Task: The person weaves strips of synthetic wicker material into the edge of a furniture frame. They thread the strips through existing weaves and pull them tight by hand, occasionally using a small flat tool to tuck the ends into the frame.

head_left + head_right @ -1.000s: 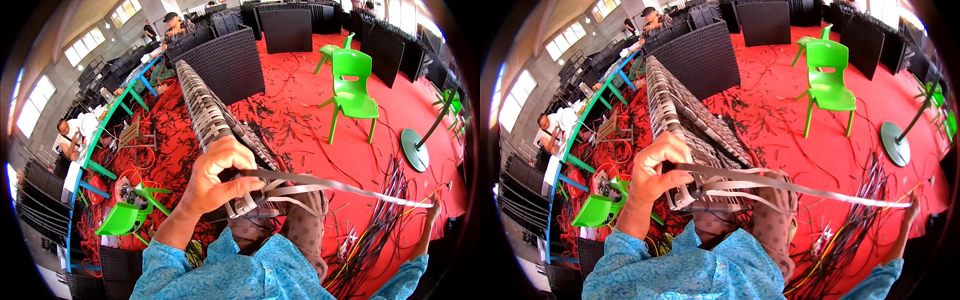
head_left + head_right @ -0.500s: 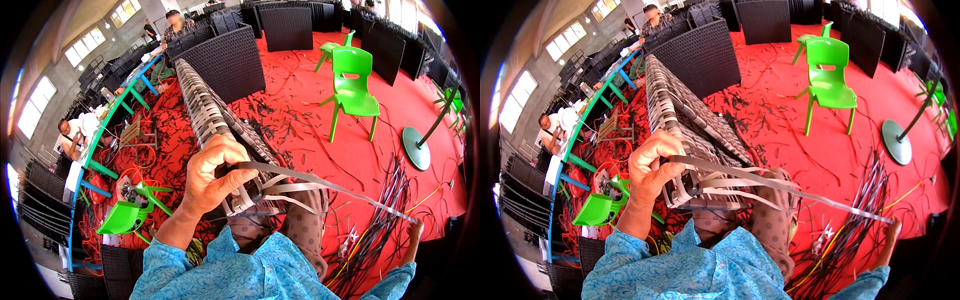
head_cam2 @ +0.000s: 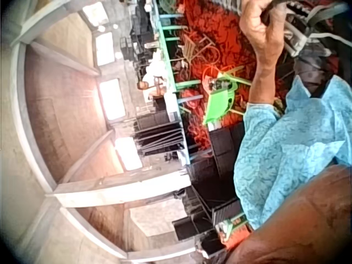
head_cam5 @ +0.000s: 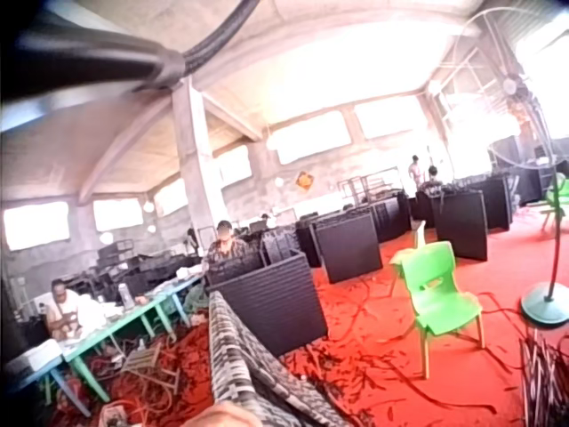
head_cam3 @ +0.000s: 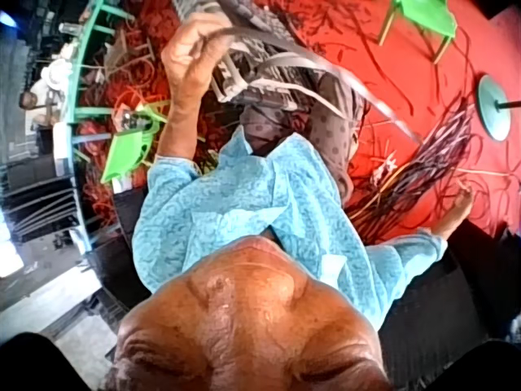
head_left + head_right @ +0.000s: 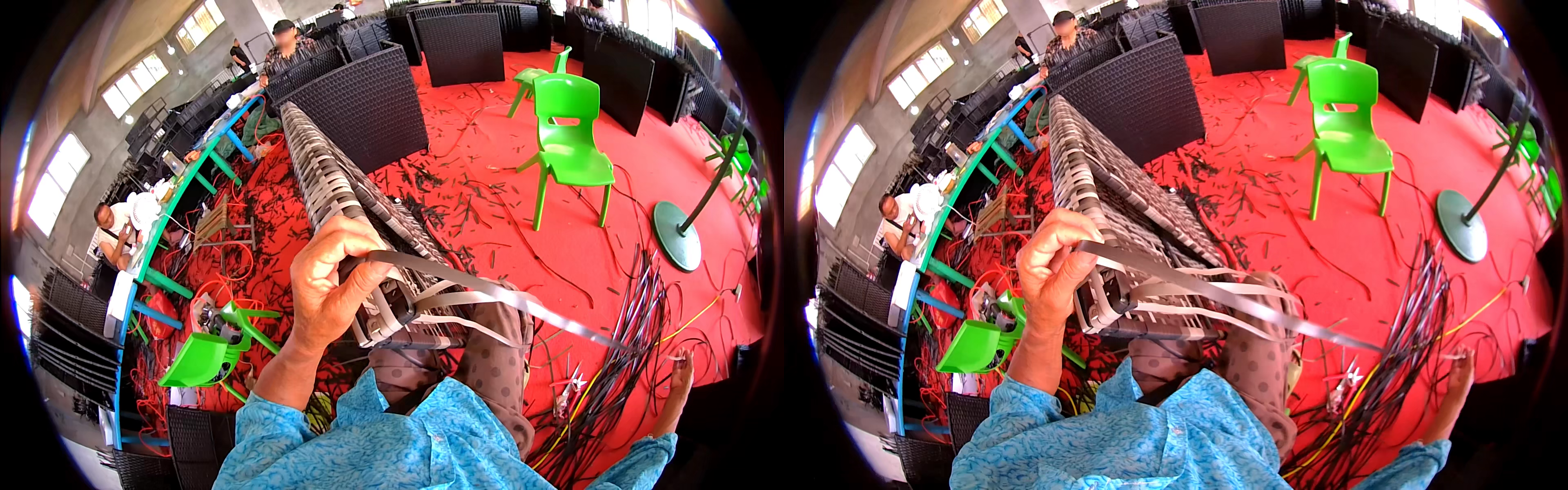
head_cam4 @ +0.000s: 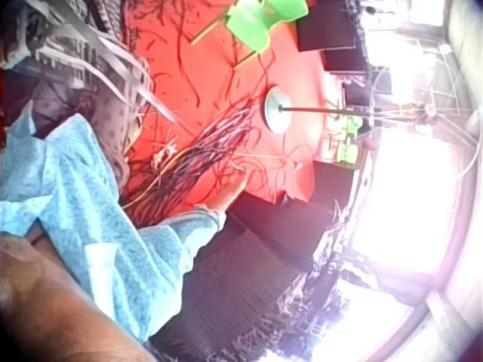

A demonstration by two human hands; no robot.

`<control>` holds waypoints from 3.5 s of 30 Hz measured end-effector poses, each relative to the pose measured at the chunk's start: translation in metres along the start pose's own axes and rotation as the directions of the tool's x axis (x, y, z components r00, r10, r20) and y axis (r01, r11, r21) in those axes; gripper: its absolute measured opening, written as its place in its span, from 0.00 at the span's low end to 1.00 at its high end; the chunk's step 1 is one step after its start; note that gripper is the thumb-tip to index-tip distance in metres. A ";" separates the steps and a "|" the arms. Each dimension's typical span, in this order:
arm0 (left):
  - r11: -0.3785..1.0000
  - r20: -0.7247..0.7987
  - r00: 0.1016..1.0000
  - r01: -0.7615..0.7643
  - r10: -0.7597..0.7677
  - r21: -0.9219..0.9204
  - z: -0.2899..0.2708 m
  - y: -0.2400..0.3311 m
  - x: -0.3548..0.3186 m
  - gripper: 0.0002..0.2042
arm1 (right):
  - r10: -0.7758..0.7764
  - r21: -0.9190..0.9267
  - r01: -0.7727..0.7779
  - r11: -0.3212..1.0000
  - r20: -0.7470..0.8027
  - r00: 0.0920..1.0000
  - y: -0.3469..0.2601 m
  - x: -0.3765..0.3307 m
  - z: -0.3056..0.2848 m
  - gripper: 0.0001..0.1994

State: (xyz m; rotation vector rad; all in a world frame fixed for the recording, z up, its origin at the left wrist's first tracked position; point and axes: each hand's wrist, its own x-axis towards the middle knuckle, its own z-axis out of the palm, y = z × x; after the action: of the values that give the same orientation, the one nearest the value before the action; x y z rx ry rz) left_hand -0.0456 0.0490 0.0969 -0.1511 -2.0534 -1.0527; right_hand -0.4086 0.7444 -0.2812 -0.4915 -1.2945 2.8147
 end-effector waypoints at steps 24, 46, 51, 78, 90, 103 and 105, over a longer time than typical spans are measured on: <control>0.997 -0.267 0.961 0.071 -0.067 0.006 0.003 0.000 -0.005 0.08 | -0.094 0.016 0.107 0.994 -0.361 0.928 -0.029 -0.019 -0.056 0.10; 0.801 -0.252 0.903 0.147 -0.348 -0.580 -0.009 -0.026 0.029 0.12 | -0.222 0.231 0.307 0.923 -0.332 0.917 -0.060 -0.013 0.193 0.11; 0.759 -0.189 0.920 0.153 -0.342 -0.633 -0.006 -0.026 0.031 0.12 | -0.283 0.340 0.322 0.884 -0.159 0.946 -0.069 0.016 0.254 0.11; 0.573 0.194 0.824 0.520 -0.532 -0.634 -0.002 -0.043 0.074 0.15 | 0.041 -0.199 0.353 0.914 0.912 0.408 0.024 -0.307 0.561 0.13; 0.556 0.223 0.827 0.521 -0.516 -0.648 -0.008 -0.043 0.071 0.14 | 0.735 -0.592 0.559 0.581 0.676 -0.049 0.013 -0.351 0.563 0.12; 0.584 0.284 0.829 0.545 -0.481 -0.601 -0.012 -0.042 0.067 0.07 | 0.196 -0.419 0.562 0.713 0.889 0.413 0.044 -0.255 0.560 0.15; 0.588 0.279 0.833 0.540 -0.478 -0.602 -0.014 -0.043 0.065 0.07 | 0.261 -0.361 0.347 0.865 0.917 0.301 0.055 -0.277 0.550 0.15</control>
State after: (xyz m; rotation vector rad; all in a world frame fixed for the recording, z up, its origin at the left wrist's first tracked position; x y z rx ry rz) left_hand -0.0992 -0.0046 0.1200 0.0539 -1.7247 -2.1719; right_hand -0.2947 0.2643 0.0916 1.5948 -2.0935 2.5455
